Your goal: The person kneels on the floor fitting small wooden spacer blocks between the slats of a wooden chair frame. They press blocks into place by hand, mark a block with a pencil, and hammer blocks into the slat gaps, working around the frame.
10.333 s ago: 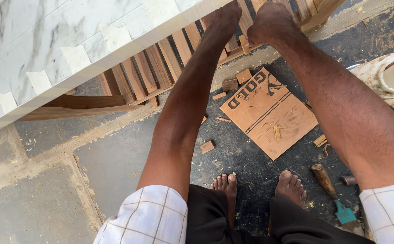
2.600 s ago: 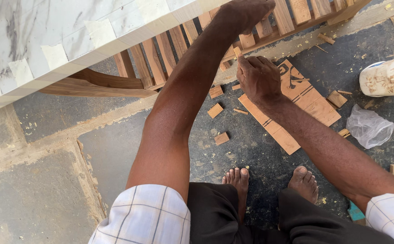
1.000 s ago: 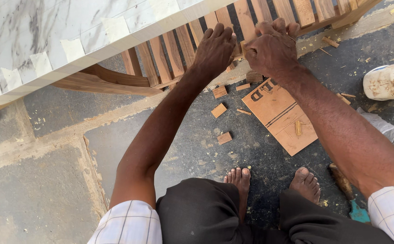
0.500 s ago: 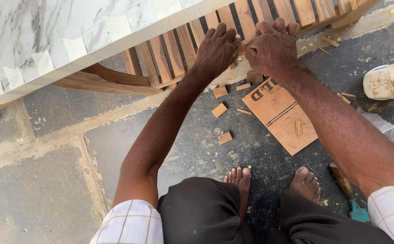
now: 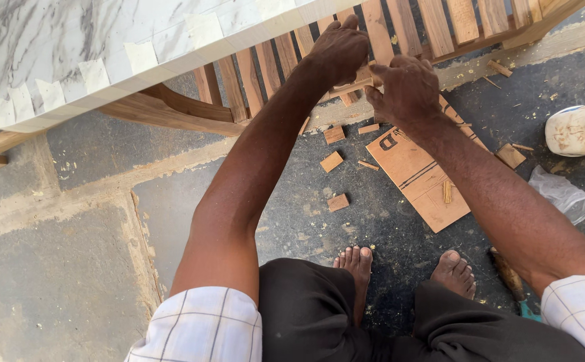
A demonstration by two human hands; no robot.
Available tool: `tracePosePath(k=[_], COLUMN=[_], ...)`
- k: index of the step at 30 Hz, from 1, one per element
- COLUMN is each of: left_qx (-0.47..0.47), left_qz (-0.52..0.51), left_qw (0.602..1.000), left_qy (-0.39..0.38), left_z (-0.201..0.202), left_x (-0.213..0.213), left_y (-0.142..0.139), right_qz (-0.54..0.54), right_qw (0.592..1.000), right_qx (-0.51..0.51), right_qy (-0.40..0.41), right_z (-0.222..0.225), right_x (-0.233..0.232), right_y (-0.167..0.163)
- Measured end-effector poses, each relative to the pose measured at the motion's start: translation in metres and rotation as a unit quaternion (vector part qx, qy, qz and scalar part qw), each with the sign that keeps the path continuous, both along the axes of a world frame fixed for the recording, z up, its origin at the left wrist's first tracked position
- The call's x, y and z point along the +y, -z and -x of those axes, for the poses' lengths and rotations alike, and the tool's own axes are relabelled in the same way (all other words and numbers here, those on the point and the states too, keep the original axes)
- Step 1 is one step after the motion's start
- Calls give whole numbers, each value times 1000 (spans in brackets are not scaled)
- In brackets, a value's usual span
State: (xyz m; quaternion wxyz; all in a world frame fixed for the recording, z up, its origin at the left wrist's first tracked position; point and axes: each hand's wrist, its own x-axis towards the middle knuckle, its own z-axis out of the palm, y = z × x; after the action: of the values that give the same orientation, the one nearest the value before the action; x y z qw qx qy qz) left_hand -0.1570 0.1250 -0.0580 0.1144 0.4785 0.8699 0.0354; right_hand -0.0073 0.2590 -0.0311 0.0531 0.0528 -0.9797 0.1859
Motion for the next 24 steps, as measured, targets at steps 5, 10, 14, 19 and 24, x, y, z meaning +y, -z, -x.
tracePosePath(k=[5, 10, 14, 19, 24], left_qx=[-24, -60, -57, -41, -81], left_qz=[23, 27, 32, 45, 37], left_qw=[999, 998, 996, 992, 988], left_qy=[0, 12, -56, -108, -124], left_z=[7, 17, 21, 14, 9], left_x=[4, 1, -10, -22, -22], left_y=[-5, -6, -4, -7, -10], right_qz=[55, 35, 10, 44, 29], right_qw=[998, 999, 1000, 992, 983], right_qx=[30, -15, 25, 72, 130], right_qy=[12, -28, -16, 99, 130], right_z=[-17, -54, -46, -26, -30], right_x=[-11, -15, -24, -58, -82], right_y=[-11, -44, -46, -8, 22])
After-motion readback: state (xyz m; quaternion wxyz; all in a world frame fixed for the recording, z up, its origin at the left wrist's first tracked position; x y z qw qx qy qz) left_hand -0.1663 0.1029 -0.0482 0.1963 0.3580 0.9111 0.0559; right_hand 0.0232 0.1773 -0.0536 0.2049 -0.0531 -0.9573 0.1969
